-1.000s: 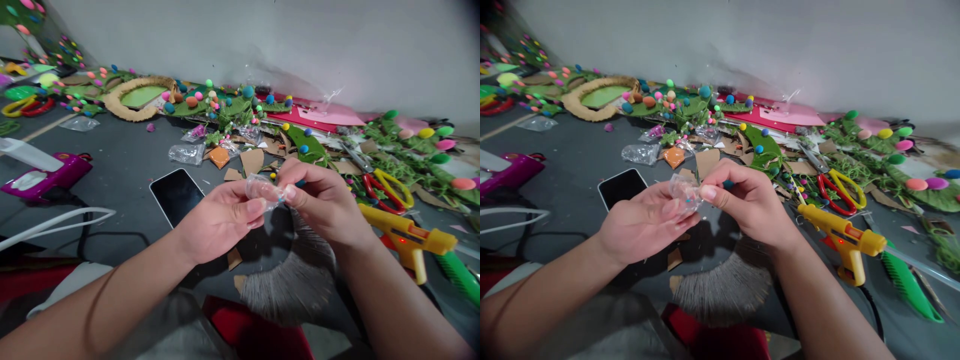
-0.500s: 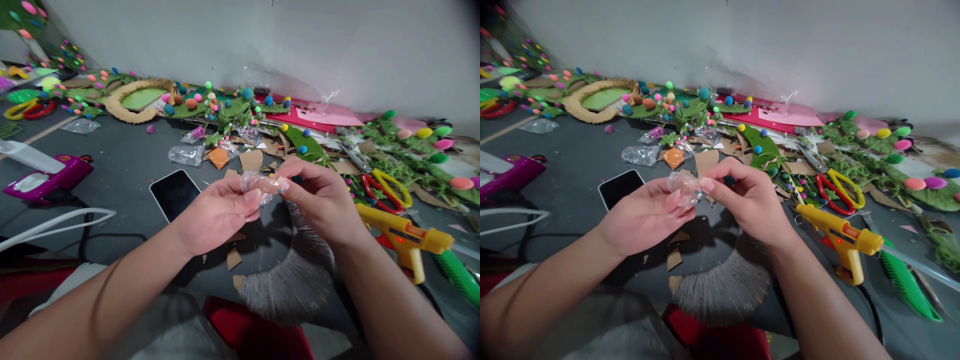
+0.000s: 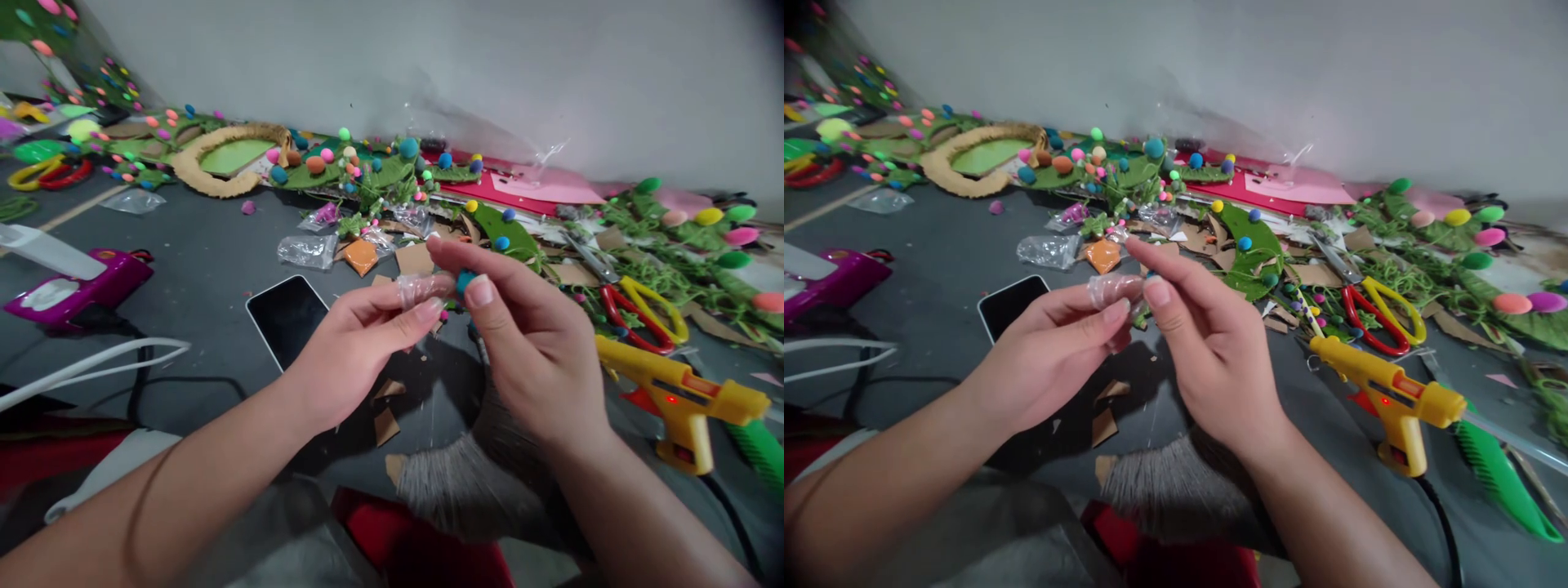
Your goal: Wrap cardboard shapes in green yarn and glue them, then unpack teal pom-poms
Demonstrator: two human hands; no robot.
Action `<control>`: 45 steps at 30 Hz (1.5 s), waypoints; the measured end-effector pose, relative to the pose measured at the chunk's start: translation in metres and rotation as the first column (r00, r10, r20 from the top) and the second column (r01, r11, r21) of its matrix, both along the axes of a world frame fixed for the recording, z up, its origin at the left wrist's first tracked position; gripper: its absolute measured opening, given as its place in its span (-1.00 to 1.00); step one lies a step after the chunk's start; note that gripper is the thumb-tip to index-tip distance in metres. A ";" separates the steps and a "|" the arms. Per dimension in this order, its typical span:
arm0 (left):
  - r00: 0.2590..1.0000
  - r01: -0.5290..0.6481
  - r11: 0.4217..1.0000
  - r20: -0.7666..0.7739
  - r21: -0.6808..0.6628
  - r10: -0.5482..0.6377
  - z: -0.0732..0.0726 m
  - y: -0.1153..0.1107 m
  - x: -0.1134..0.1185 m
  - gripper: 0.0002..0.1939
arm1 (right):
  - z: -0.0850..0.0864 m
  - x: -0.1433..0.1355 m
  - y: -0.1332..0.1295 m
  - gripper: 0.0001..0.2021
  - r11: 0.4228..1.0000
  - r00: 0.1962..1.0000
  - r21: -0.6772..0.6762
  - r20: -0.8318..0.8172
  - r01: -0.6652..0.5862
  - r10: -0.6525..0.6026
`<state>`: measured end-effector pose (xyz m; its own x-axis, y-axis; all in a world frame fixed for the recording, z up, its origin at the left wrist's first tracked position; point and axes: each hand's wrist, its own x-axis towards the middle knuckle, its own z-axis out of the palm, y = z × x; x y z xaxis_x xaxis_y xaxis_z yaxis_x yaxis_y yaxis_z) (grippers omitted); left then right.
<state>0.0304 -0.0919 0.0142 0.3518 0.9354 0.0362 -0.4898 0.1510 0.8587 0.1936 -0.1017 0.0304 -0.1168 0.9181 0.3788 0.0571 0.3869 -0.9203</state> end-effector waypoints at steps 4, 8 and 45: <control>0.994 0.055 0.989 0.105 -0.141 -0.041 0.005 -0.001 -0.001 -0.86 | -0.002 0.002 0.005 -0.76 0.999 0.991 -0.040 -0.132 0.009 -0.014; 0.963 0.156 0.966 0.251 -0.208 -0.102 0.012 -0.001 -0.005 -0.79 | -0.002 0.006 0.011 -0.78 0.992 0.924 -0.130 -0.378 0.004 -0.053; 0.925 0.368 0.896 0.196 -0.249 -0.325 0.013 0.014 -0.023 -0.76 | -0.004 0.021 0.017 -0.78 0.846 0.928 -0.382 -0.131 -0.373 0.350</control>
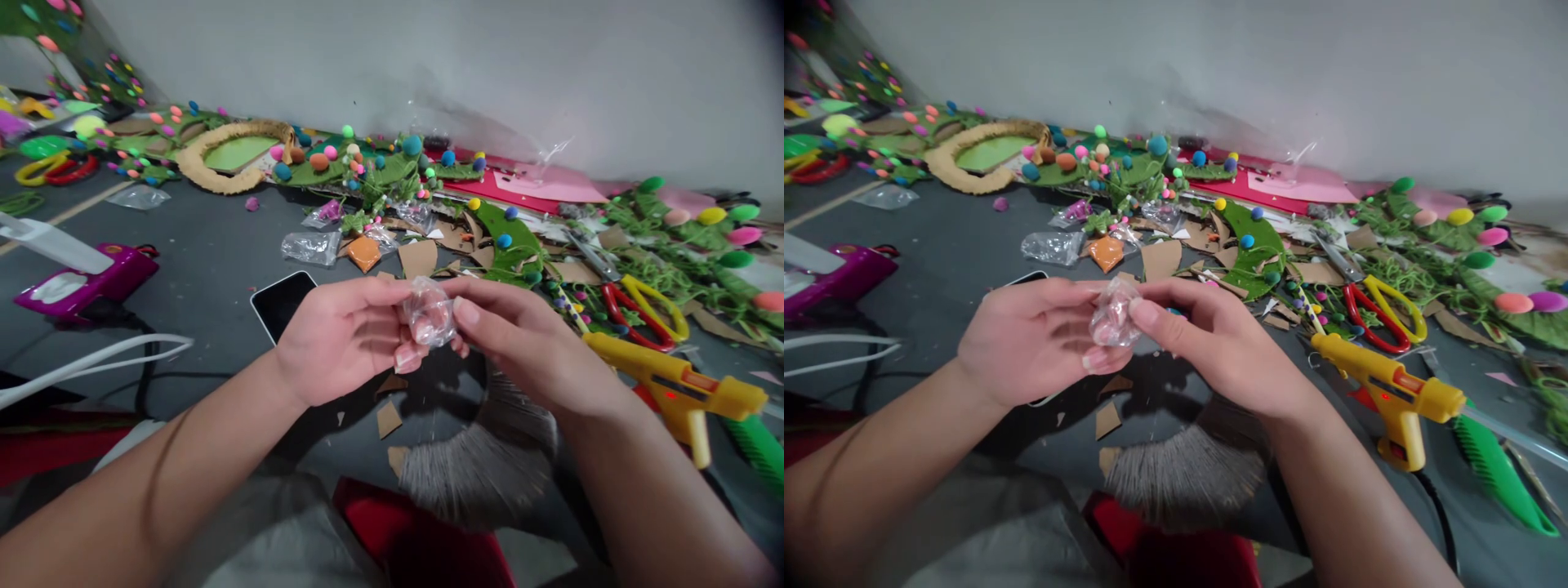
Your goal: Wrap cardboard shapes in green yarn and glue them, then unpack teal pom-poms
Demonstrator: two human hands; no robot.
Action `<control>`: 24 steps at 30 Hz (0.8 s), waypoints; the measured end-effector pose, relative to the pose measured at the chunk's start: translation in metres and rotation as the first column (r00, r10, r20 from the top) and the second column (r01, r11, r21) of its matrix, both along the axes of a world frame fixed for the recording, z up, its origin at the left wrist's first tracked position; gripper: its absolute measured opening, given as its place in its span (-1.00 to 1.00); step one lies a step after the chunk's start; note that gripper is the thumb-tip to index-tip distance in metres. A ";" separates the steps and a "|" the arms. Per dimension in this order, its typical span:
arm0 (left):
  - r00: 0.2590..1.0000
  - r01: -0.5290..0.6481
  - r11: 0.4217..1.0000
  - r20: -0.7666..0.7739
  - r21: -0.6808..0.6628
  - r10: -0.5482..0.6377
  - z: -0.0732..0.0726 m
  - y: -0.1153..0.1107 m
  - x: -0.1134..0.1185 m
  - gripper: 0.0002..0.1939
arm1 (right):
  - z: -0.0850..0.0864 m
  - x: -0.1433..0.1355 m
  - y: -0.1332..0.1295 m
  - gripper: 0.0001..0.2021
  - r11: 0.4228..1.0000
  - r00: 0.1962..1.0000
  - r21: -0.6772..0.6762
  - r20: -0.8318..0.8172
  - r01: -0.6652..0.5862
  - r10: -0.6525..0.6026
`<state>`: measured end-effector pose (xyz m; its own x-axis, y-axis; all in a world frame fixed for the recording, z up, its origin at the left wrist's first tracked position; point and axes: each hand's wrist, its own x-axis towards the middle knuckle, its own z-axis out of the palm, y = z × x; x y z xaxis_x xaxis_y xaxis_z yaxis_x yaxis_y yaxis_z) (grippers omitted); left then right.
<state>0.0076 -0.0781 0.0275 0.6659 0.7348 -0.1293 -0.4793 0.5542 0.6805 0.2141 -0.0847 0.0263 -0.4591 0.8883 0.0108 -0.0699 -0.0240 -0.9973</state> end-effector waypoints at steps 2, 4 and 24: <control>0.999 0.030 1.000 -0.042 -0.005 -0.030 0.002 0.002 -0.002 -0.75 | 0.000 0.001 -0.001 -0.81 0.999 0.999 0.039 0.036 -0.015 0.013; 0.994 0.047 0.999 -0.103 -0.001 -0.047 0.004 0.004 -0.004 -0.74 | -0.001 0.004 -0.001 -0.82 0.998 0.999 0.049 0.022 0.035 -0.036; 1.000 0.002 1.000 -0.026 0.027 -0.001 0.001 0.005 -0.004 -0.62 | 0.002 0.006 0.002 -0.84 0.913 0.912 0.216 0.152 0.345 -0.381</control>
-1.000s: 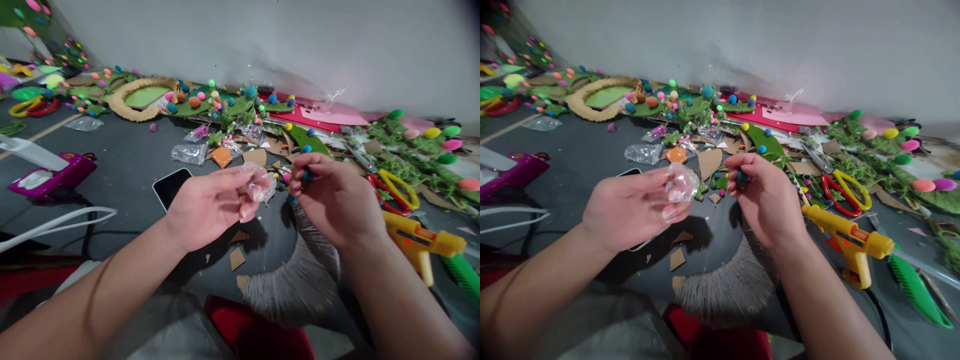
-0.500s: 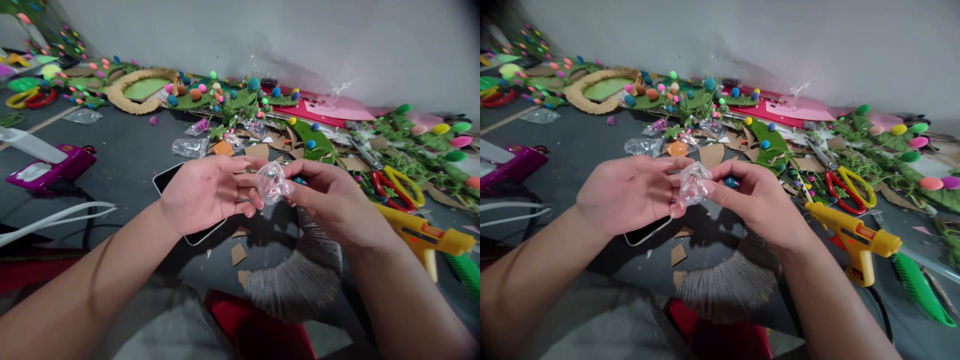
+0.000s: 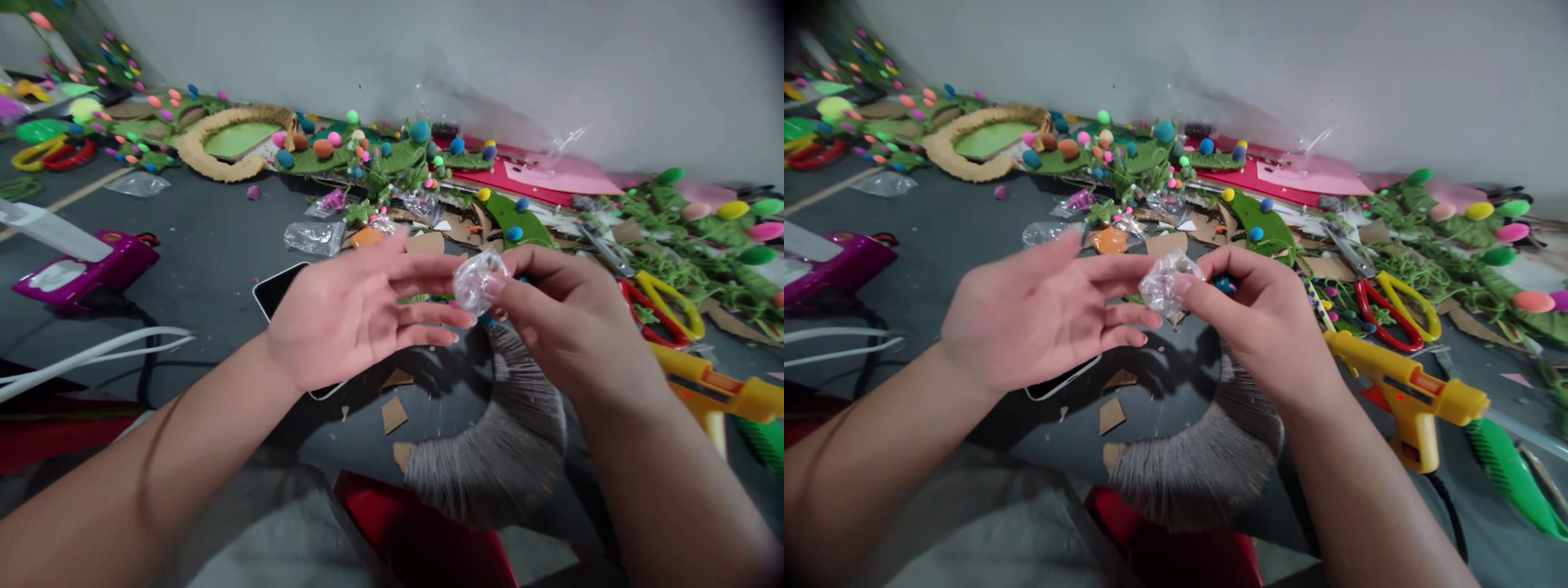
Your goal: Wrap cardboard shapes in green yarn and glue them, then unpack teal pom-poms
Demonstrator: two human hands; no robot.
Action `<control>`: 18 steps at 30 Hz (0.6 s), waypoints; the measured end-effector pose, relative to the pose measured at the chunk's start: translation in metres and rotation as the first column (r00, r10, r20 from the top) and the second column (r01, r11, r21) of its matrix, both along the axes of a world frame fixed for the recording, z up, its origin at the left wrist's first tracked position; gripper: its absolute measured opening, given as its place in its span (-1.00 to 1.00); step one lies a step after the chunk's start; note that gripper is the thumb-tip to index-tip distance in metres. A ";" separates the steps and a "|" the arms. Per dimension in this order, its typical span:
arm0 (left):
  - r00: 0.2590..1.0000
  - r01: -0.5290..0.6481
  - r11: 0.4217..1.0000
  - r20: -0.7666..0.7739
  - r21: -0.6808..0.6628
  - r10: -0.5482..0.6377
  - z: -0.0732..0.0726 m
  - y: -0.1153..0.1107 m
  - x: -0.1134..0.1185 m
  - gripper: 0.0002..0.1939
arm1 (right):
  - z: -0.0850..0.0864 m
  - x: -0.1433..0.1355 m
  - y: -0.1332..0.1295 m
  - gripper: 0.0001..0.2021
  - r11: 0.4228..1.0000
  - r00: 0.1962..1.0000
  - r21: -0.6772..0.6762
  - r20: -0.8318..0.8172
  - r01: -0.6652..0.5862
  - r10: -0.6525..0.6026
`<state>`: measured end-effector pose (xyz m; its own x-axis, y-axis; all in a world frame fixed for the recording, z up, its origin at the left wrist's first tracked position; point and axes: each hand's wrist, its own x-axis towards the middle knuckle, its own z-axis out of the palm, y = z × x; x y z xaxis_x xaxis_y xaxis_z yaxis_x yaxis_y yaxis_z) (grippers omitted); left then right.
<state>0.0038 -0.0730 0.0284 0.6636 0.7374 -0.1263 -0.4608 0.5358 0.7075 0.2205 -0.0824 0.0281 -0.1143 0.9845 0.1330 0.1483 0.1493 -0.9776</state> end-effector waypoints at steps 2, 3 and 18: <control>0.987 -0.068 0.992 -0.138 0.106 0.083 -0.004 -0.001 0.003 -0.79 | 0.002 -0.002 -0.002 -0.82 0.999 0.993 0.041 0.112 0.025 -0.030; 0.971 -0.098 0.980 -0.198 0.174 0.132 -0.005 -0.002 0.004 -0.81 | 0.003 -0.004 -0.003 -0.82 0.997 0.986 0.065 0.162 0.030 -0.040; 0.511 -0.011 0.309 -0.260 0.951 0.819 -0.011 -0.020 0.016 -0.82 | -0.006 -0.014 -0.003 -0.79 0.937 0.839 0.344 0.492 0.057 -0.231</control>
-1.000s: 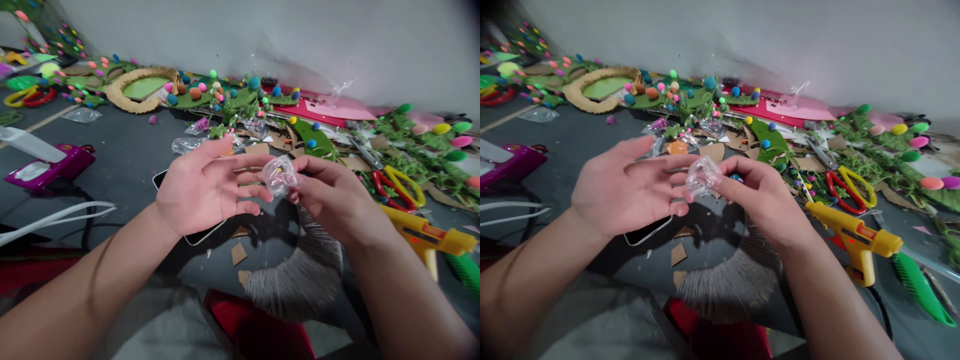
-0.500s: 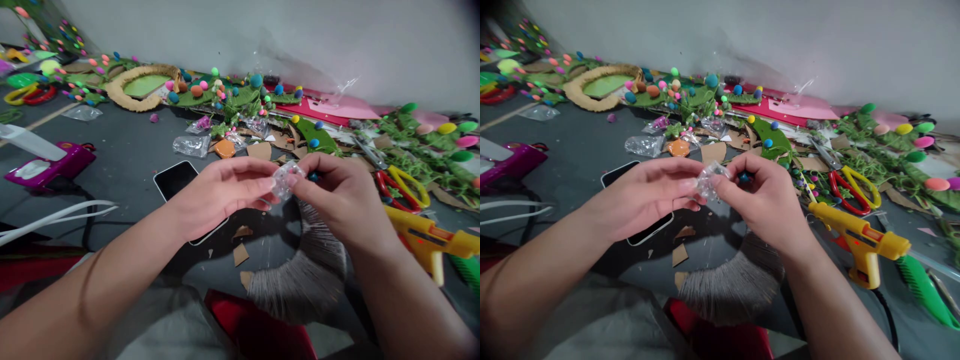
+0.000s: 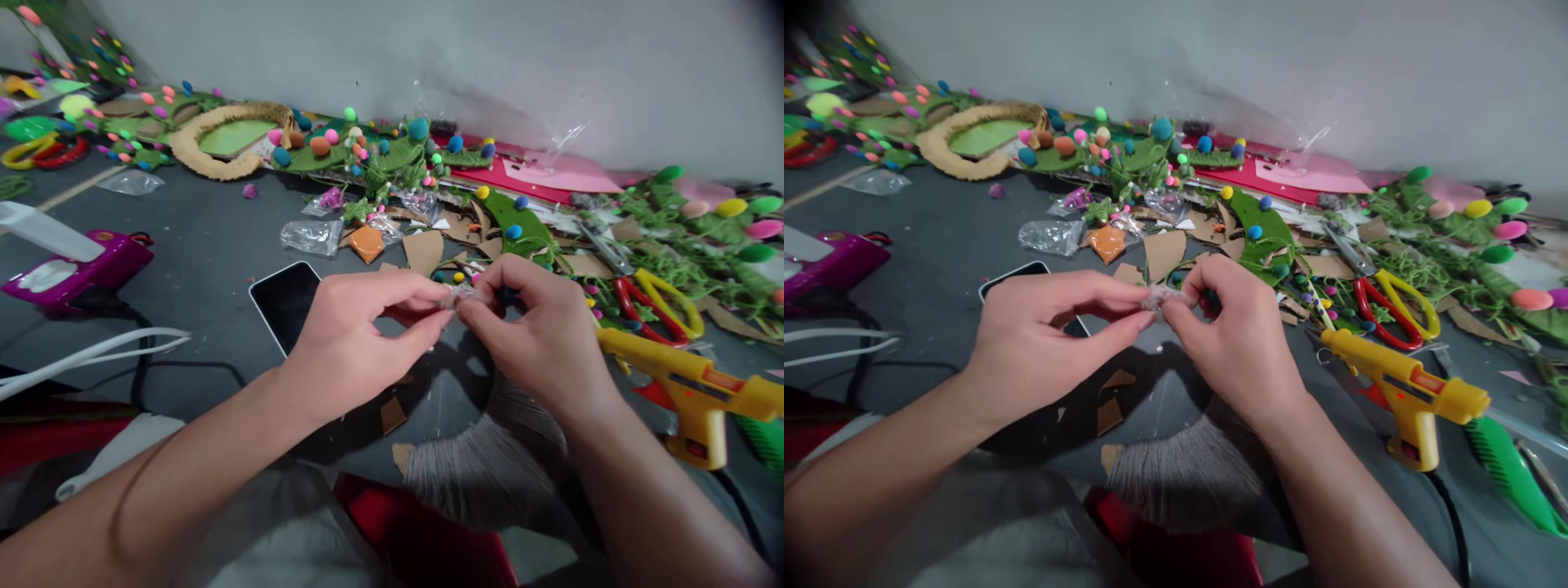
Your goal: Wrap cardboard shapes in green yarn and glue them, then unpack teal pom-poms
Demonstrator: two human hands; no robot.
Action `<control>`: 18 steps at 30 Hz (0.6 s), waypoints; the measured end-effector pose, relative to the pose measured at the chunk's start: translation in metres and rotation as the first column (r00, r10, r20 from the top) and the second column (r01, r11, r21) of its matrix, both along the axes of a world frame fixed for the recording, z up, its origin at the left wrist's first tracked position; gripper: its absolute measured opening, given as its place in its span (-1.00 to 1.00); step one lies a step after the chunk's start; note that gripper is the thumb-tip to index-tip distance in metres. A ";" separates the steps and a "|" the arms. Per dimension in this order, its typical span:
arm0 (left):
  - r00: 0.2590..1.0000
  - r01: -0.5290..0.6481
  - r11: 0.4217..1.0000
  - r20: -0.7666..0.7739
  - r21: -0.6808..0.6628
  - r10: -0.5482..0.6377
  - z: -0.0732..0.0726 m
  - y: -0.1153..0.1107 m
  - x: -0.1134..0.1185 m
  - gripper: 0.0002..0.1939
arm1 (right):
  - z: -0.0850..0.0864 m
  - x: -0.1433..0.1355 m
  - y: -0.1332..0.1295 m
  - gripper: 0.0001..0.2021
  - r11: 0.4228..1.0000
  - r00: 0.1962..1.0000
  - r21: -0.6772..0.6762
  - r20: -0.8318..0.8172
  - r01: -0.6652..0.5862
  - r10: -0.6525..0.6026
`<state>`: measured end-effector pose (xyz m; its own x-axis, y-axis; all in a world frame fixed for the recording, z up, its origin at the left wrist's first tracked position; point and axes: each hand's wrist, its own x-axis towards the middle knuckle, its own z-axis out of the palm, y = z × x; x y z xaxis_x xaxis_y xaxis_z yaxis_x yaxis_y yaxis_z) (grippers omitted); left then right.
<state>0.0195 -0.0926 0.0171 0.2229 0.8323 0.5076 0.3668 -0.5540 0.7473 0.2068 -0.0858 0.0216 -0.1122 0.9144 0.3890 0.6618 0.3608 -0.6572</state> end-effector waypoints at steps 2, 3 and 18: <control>0.997 0.013 0.990 -0.073 0.139 -0.003 -0.001 -0.003 0.000 -0.85 | -0.002 0.000 0.001 -0.81 1.000 1.000 0.005 0.022 0.022 -0.022; 0.994 0.033 0.983 -0.108 0.183 -0.013 -0.001 -0.004 0.000 -0.85 | -0.003 0.000 0.001 -0.81 0.999 0.999 0.003 0.024 0.032 -0.032; 0.985 0.084 0.974 0.163 -0.209 -0.050 0.008 -0.011 0.000 -0.85 | 0.003 0.001 0.005 -0.65 0.990 0.984 -0.142 -0.178 -0.004 -0.021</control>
